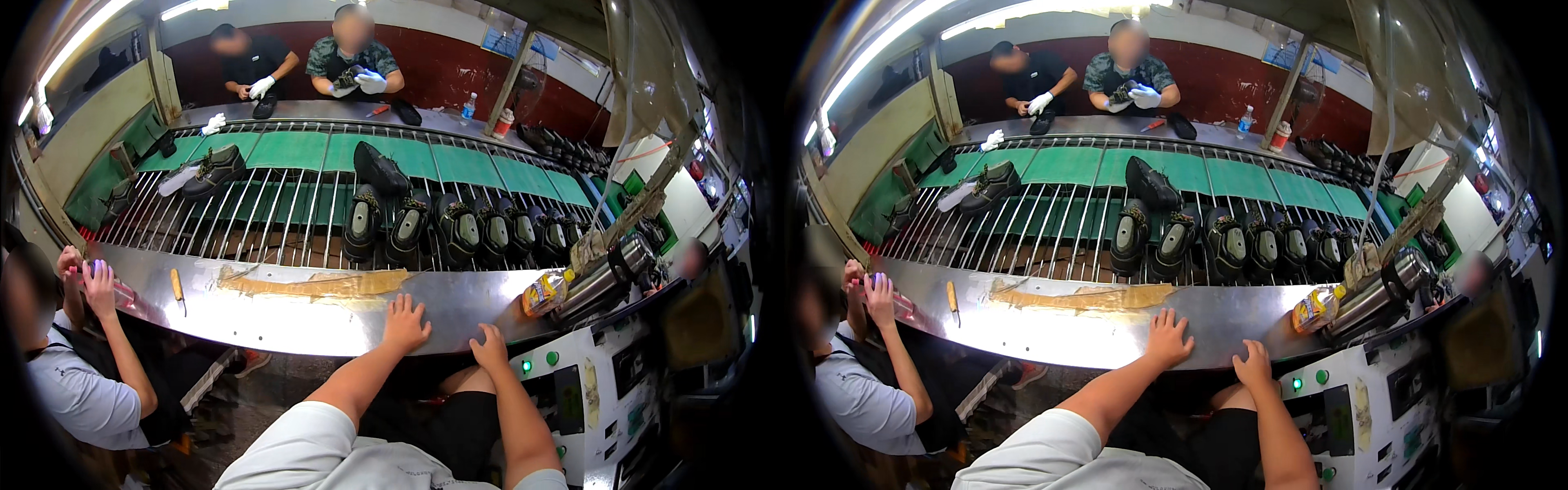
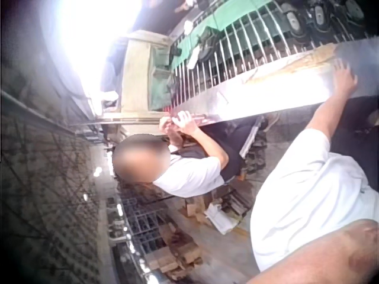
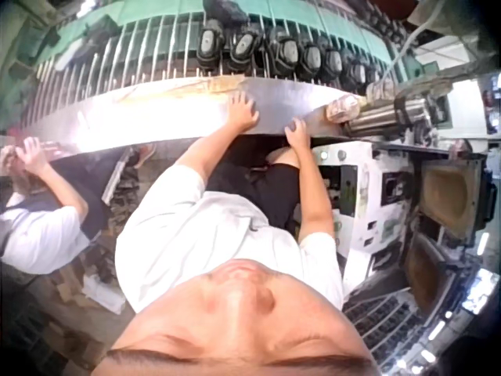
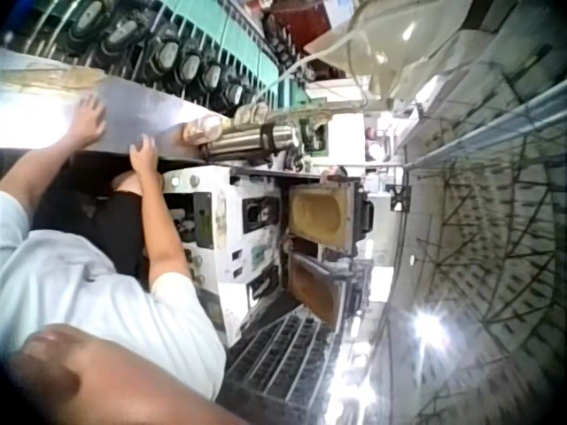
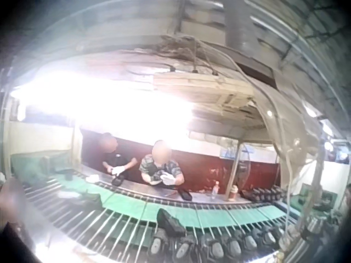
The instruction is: The person takes a shoe from a conveyor belt, places it inside a pressing machine, and presses buttons. They remove the shoe and place it back on the conveyor belt, repeating this with shoes.
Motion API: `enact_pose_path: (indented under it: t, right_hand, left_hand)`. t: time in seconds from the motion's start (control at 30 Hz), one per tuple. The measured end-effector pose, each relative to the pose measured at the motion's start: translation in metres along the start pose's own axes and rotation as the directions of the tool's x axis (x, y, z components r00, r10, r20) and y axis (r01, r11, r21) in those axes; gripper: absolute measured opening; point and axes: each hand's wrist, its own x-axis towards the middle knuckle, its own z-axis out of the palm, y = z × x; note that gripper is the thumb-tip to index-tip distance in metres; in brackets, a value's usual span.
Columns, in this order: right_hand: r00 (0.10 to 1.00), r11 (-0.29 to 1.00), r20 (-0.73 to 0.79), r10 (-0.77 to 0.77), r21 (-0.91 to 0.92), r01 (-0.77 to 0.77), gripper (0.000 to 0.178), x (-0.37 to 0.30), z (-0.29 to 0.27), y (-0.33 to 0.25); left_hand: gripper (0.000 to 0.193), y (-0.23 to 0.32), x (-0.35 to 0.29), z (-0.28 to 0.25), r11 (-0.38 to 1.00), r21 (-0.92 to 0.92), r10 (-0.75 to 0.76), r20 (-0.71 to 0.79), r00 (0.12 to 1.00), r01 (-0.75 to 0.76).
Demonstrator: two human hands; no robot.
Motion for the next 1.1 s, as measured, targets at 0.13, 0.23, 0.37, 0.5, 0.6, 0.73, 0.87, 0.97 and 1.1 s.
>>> enact_pose_path:
  t: [0.13,0.23,0.37,0.5,0.6,0.73,0.87,0.97,1.1]
  right_hand:
    - [0.999,0.994,-0.015,0.045,-0.094,-0.046,0.05,0.018,0.026,0.028]
    - [0.995,0.99,-0.07,0.069,-0.121,-0.077,0.051,0.039,0.04,0.043]
    - [0.982,0.987,-0.176,0.071,-0.132,-0.095,0.05,0.057,0.046,0.057]
    - [0.968,0.969,-0.238,0.076,-0.212,-0.128,0.049,0.055,0.039,0.042]
    - [0.965,0.973,-0.209,0.156,-0.138,-0.187,0.05,0.057,0.03,0.037]
    - [0.97,0.979,-0.204,0.132,-0.128,-0.16,0.049,0.061,0.03,0.036]
    - [0.971,0.979,-0.202,0.129,-0.132,-0.158,0.049,0.063,0.029,0.036]
    - [0.975,0.969,-0.199,0.1,-0.202,-0.141,0.049,0.057,0.029,0.041]
    - [0.989,0.971,-0.133,0.062,-0.221,-0.091,0.05,0.068,0.027,0.034]
  left_hand:
    - [0.045,-0.002,0.003,0.004,0.995,-0.099,-0.027,-0.113,0.993,0.016]
    - [0.039,-0.009,0.008,0.007,0.975,-0.221,-0.06,-0.154,0.986,0.024]
    - [0.033,-0.014,0.033,-0.01,0.866,-0.498,-0.135,-0.145,0.98,0.046]
    - [0.028,-0.042,0.139,-0.028,0.804,-0.586,-0.171,-0.395,0.902,-0.104]
    - [0.029,-0.072,0.249,-0.033,0.858,-0.505,-0.223,-0.531,0.817,-0.094]
    - [0.061,-0.149,0.374,0.004,0.494,-0.819,-0.64,-0.114,0.76,0.293]
    - [0.092,-0.162,0.442,0.021,0.232,-0.802,-0.835,0.126,0.536,0.55]
    - [0.1,-0.148,0.468,0.038,0.099,-0.705,-0.883,0.263,0.389,0.702]
    - [0.101,-0.199,0.482,0.07,0.02,-0.594,-0.944,0.253,0.211,0.804]
